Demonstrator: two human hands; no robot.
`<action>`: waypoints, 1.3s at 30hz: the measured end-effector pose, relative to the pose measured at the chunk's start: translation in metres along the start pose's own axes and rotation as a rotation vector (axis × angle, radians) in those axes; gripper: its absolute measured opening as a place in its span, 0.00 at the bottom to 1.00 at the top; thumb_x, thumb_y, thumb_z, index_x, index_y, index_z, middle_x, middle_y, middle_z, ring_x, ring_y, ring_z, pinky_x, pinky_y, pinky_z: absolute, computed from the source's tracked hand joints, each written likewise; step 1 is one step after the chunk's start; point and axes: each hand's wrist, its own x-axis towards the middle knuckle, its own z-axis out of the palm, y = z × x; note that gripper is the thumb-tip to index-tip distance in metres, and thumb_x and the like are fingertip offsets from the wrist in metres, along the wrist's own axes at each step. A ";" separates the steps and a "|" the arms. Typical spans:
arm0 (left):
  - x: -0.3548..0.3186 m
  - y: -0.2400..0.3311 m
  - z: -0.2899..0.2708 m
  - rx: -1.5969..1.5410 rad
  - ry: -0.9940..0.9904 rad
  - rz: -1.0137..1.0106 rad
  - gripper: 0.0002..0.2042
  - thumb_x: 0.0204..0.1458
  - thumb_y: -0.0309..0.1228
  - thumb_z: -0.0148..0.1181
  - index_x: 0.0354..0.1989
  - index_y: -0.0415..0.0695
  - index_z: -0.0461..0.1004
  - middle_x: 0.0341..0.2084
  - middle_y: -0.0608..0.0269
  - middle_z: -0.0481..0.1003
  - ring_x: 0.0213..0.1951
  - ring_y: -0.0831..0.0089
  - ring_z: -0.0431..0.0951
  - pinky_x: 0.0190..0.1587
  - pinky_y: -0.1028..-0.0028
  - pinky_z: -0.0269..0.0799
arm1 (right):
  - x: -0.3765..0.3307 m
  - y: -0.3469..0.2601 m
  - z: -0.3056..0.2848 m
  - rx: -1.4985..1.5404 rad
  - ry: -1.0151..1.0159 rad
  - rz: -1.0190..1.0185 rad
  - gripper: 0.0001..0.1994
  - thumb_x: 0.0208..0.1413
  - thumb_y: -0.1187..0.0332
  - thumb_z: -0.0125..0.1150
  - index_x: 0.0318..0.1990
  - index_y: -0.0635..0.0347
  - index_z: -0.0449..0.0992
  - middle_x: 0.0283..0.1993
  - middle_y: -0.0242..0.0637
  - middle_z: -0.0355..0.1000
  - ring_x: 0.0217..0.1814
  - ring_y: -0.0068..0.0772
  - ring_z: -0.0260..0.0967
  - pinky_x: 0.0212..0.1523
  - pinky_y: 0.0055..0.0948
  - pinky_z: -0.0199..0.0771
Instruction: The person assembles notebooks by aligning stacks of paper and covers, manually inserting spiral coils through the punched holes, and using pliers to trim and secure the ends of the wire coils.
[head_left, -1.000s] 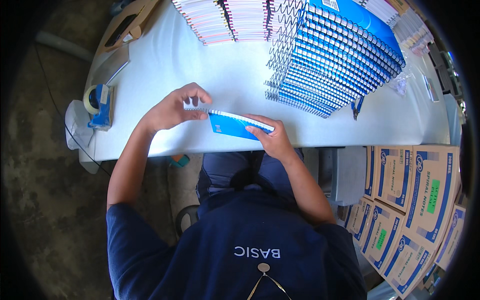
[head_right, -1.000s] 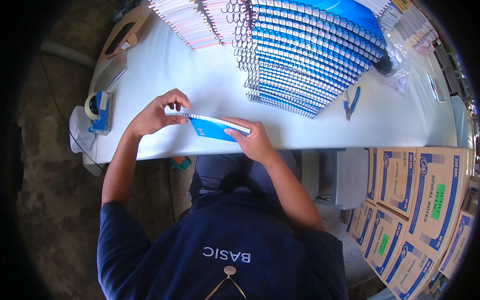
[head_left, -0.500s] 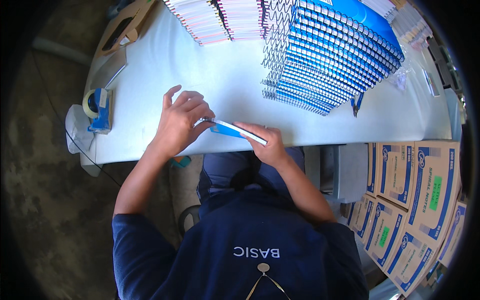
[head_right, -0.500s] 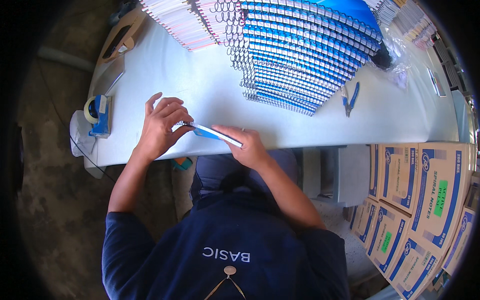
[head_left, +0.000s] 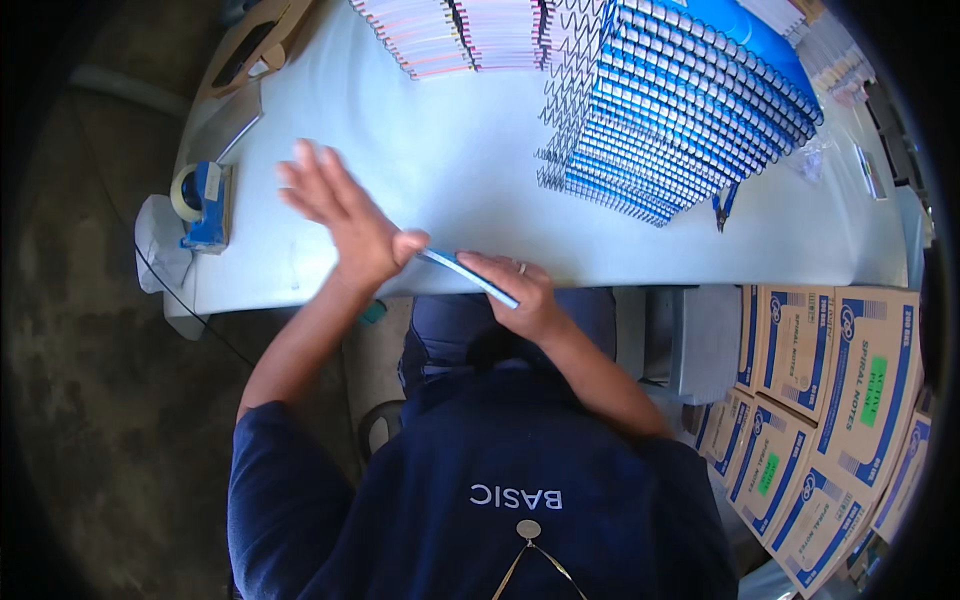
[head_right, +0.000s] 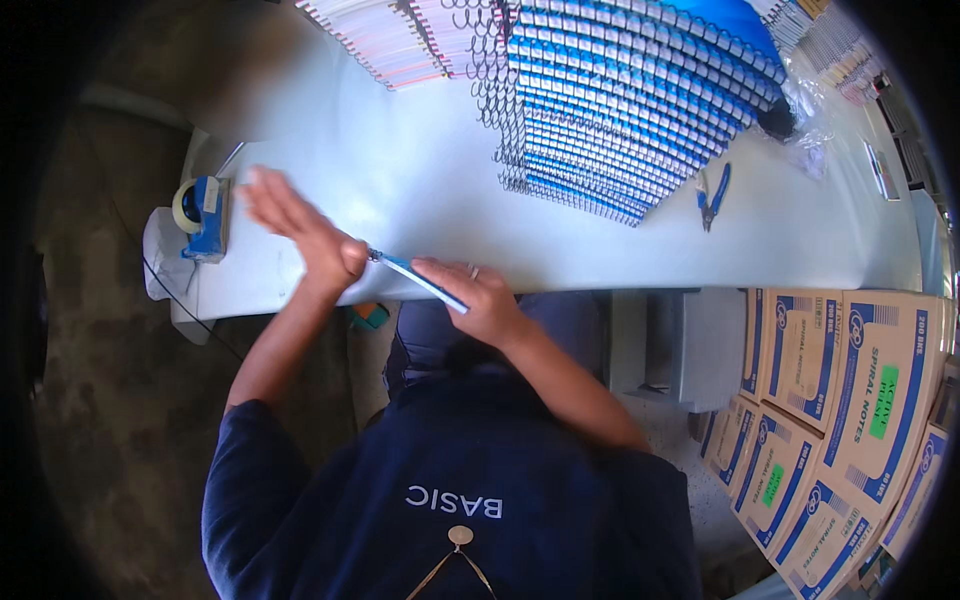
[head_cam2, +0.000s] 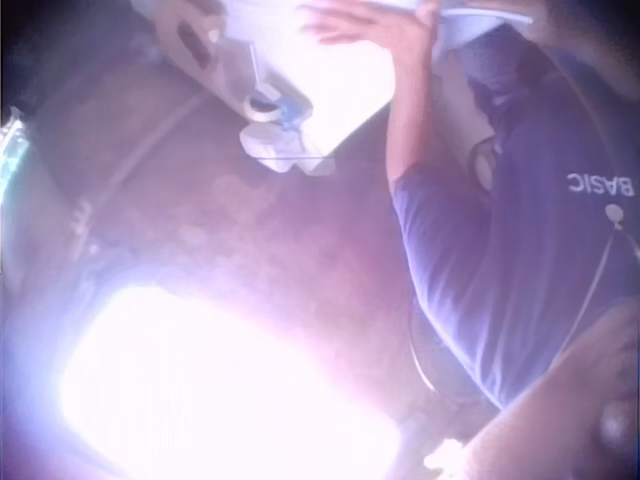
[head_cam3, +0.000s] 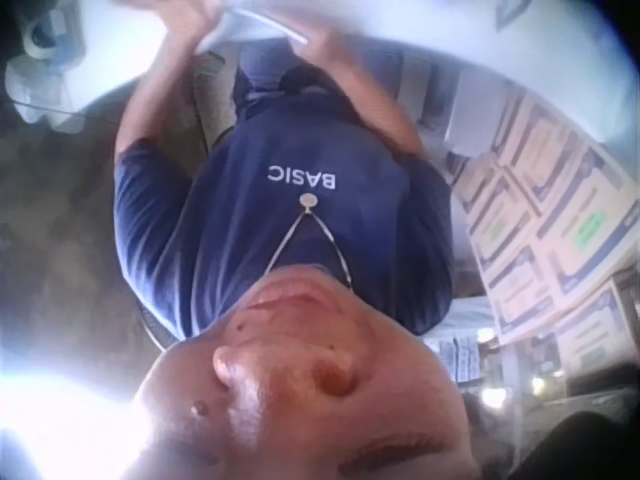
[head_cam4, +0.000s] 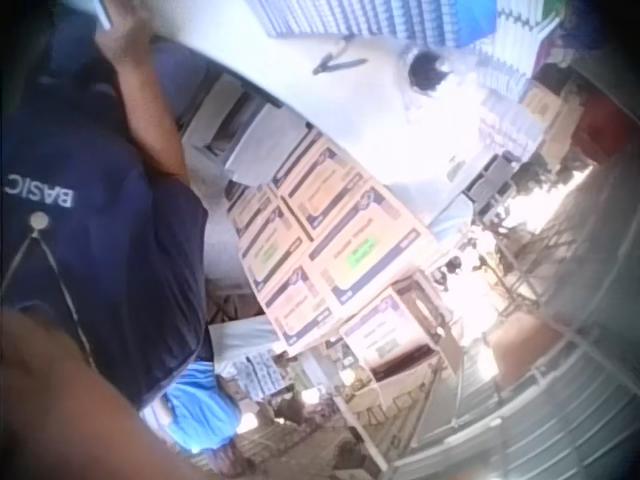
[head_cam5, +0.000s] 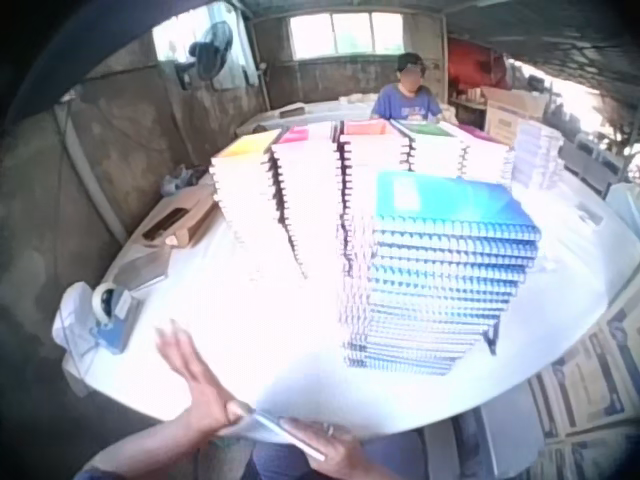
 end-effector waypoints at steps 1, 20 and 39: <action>-0.012 0.001 0.008 -0.059 -0.045 -0.090 0.55 0.44 0.72 0.34 0.63 0.27 0.43 0.62 0.26 0.42 0.64 0.30 0.35 0.60 0.38 0.22 | -0.001 0.000 0.003 0.007 0.017 0.018 0.23 0.41 0.88 0.51 0.47 0.61 0.75 0.45 0.43 0.75 0.44 0.42 0.74 0.45 0.32 0.74; -0.033 0.034 0.015 -0.151 -0.049 0.023 0.54 0.43 0.72 0.36 0.62 0.27 0.46 0.58 0.21 0.47 0.61 0.28 0.44 0.59 0.37 0.36 | -0.007 -0.003 0.006 -0.090 -0.005 -0.078 0.20 0.41 0.83 0.58 0.47 0.65 0.74 0.47 0.43 0.74 0.46 0.41 0.74 0.47 0.34 0.74; -0.043 0.069 0.021 -0.360 -0.111 0.166 0.55 0.43 0.72 0.39 0.63 0.28 0.41 0.60 0.26 0.43 0.62 0.30 0.42 0.59 0.37 0.33 | -0.004 0.004 0.001 0.101 -0.058 0.071 0.22 0.47 0.72 0.60 0.53 0.60 0.69 0.46 0.45 0.73 0.44 0.46 0.73 0.43 0.35 0.73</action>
